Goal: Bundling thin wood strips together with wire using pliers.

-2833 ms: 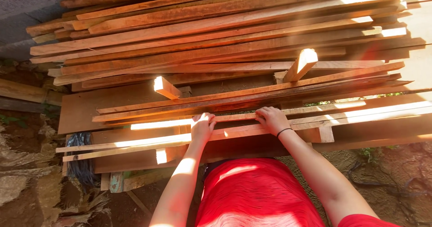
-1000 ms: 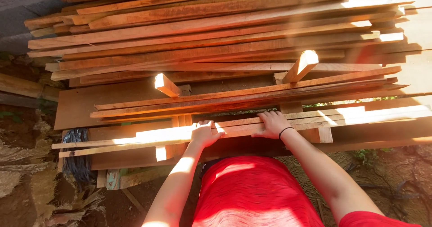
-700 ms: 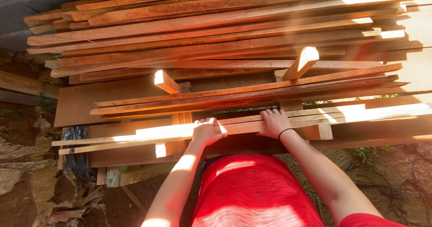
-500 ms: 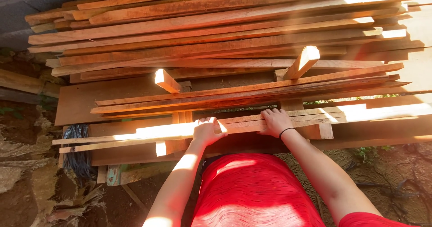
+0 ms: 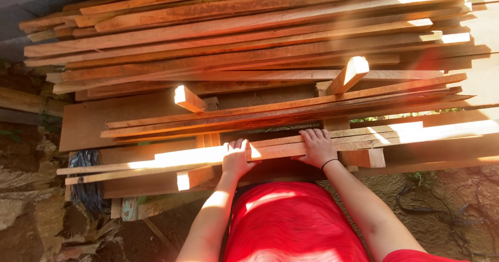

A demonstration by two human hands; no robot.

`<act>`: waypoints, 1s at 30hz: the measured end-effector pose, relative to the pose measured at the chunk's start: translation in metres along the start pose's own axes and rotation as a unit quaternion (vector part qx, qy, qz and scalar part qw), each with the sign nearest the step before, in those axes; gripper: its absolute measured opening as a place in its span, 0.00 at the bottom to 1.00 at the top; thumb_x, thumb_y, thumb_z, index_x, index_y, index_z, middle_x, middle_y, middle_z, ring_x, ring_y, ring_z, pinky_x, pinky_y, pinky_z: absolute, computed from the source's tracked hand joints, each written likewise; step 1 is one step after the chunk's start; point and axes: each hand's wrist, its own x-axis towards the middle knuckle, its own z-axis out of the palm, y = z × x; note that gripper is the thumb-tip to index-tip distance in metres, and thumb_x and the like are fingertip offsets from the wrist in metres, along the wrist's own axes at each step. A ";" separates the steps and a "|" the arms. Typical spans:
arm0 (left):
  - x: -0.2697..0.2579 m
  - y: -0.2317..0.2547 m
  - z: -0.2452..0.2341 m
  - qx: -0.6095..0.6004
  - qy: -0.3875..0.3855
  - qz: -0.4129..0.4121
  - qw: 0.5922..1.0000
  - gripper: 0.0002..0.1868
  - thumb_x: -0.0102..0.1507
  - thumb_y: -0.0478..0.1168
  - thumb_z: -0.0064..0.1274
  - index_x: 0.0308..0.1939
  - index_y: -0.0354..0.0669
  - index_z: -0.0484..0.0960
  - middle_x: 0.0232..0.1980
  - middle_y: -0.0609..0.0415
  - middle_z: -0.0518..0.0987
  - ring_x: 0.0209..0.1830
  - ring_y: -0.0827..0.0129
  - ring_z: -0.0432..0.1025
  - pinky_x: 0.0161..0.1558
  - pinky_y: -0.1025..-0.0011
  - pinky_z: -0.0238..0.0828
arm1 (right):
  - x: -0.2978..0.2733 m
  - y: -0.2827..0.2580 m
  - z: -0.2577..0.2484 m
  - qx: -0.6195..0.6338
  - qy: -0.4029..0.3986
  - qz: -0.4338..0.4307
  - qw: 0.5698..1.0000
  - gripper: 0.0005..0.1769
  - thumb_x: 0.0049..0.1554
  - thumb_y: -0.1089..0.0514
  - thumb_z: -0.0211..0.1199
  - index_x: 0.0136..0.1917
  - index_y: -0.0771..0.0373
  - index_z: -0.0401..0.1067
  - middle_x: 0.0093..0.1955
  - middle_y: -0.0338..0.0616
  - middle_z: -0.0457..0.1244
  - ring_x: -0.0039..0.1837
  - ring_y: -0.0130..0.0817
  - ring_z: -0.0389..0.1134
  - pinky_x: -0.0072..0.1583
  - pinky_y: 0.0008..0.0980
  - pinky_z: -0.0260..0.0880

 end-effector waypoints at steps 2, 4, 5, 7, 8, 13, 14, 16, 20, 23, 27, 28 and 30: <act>0.005 -0.001 0.001 0.019 0.010 0.013 1.000 0.54 0.50 0.76 0.58 0.71 0.50 0.64 0.65 0.54 0.70 0.69 0.60 0.61 0.74 0.52 0.50 | 0.003 0.006 0.006 0.002 0.019 -0.001 1.000 0.60 0.26 0.14 0.67 0.65 0.46 0.66 0.55 0.33 0.62 0.62 0.31 0.62 0.67 0.37 0.55; -0.001 -0.004 0.003 0.037 0.016 0.024 0.999 0.53 0.51 0.77 0.55 0.70 0.50 0.65 0.64 0.55 0.70 0.67 0.60 0.62 0.73 0.52 0.51 | 0.001 0.003 0.011 0.007 0.032 -0.003 0.999 0.60 0.25 0.14 0.67 0.64 0.46 0.67 0.53 0.32 0.62 0.60 0.30 0.63 0.66 0.37 0.56; 0.001 -0.004 0.003 0.045 0.024 0.032 0.998 0.52 0.51 0.77 0.56 0.69 0.50 0.66 0.62 0.54 0.71 0.66 0.60 0.63 0.72 0.51 0.52 | 0.002 0.006 0.012 0.020 0.044 -0.009 0.999 0.58 0.26 0.15 0.68 0.62 0.47 0.67 0.51 0.33 0.62 0.58 0.32 0.63 0.64 0.38 0.57; 0.004 -0.005 0.008 0.051 0.032 0.039 0.997 0.52 0.51 0.76 0.56 0.69 0.49 0.66 0.60 0.54 0.71 0.64 0.59 0.63 0.71 0.51 0.54 | 0.005 0.009 0.015 0.031 0.054 -0.016 0.998 0.56 0.26 0.15 0.69 0.59 0.49 0.68 0.49 0.35 0.61 0.55 0.34 0.63 0.62 0.39 0.58; 0.005 -0.005 0.013 0.062 0.049 0.040 0.996 0.52 0.50 0.76 0.57 0.68 0.49 0.67 0.59 0.53 0.71 0.63 0.59 0.64 0.70 0.50 0.55 | 0.006 0.010 0.016 0.031 0.063 -0.020 0.997 0.55 0.26 0.15 0.68 0.58 0.48 0.68 0.48 0.34 0.61 0.54 0.33 0.63 0.61 0.39 0.58; 0.005 -0.008 0.019 0.073 0.076 0.046 0.993 0.54 0.46 0.76 0.59 0.66 0.48 0.68 0.55 0.53 0.71 0.59 0.59 0.65 0.68 0.48 0.57 | 0.005 0.010 0.023 0.041 0.067 -0.026 0.997 0.54 0.27 0.13 0.67 0.57 0.47 0.69 0.47 0.34 0.61 0.53 0.33 0.63 0.60 0.38 0.59; 0.004 -0.009 0.019 0.065 0.080 0.045 0.994 0.55 0.46 0.77 0.58 0.66 0.47 0.68 0.56 0.52 0.72 0.59 0.58 0.65 0.68 0.48 0.57 | 0.004 0.010 0.024 0.037 0.057 -0.023 0.997 0.55 0.27 0.13 0.66 0.59 0.47 0.69 0.50 0.33 0.62 0.56 0.32 0.64 0.62 0.38 0.58; 0.004 -0.007 0.015 0.057 0.084 0.052 0.993 0.55 0.46 0.77 0.58 0.66 0.47 0.68 0.57 0.50 0.72 0.60 0.57 0.65 0.68 0.48 0.56 | 0.004 0.007 0.012 0.031 0.047 -0.012 0.998 0.56 0.27 0.13 0.66 0.60 0.47 0.68 0.53 0.33 0.63 0.58 0.32 0.64 0.63 0.38 0.58; 0.002 -0.005 -0.021 -0.038 0.054 0.037 0.997 0.56 0.47 0.79 0.57 0.69 0.50 0.66 0.65 0.53 0.70 0.68 0.60 0.61 0.71 0.51 0.52 | 0.016 0.003 -0.009 0.077 0.011 0.000 0.997 0.58 0.41 0.10 0.54 0.72 0.48 0.63 0.67 0.35 0.61 0.69 0.35 0.60 0.71 0.46 0.52; 0.005 -0.007 -0.022 -0.088 0.083 0.022 0.992 0.51 0.54 0.76 0.52 0.71 0.50 0.66 0.69 0.53 0.70 0.72 0.61 0.60 0.71 0.50 0.54 | 0.022 0.007 -0.005 0.103 0.013 0.016 0.994 0.48 0.53 0.19 0.51 0.76 0.50 0.61 0.72 0.36 0.59 0.72 0.37 0.58 0.75 0.50 0.50; 0.037 -0.021 0.012 -0.034 0.221 -0.025 0.974 0.39 0.68 0.69 0.40 0.72 0.46 0.68 0.71 0.50 0.70 0.73 0.56 0.60 0.69 0.49 0.58 | 0.051 0.007 -0.001 0.063 0.084 0.032 0.994 0.37 0.58 0.27 0.55 0.71 0.51 0.68 0.67 0.36 0.61 0.70 0.40 0.59 0.73 0.49 0.53; 0.036 -0.020 0.018 -0.034 0.220 -0.025 0.975 0.39 0.68 0.69 0.40 0.72 0.46 0.68 0.71 0.50 0.70 0.73 0.56 0.60 0.69 0.49 0.58 | 0.048 0.006 0.000 0.063 0.083 0.032 0.994 0.37 0.58 0.27 0.55 0.71 0.51 0.68 0.67 0.36 0.61 0.70 0.40 0.59 0.73 0.49 0.53; 0.040 -0.024 0.025 -0.006 0.216 -0.015 0.976 0.38 0.67 0.69 0.40 0.71 0.48 0.70 0.72 0.51 0.68 0.75 0.54 0.58 0.68 0.50 0.59 | 0.052 0.006 0.003 0.043 0.100 0.029 0.994 0.32 0.58 0.28 0.56 0.66 0.48 0.71 0.63 0.33 0.62 0.66 0.39 0.61 0.69 0.46 0.57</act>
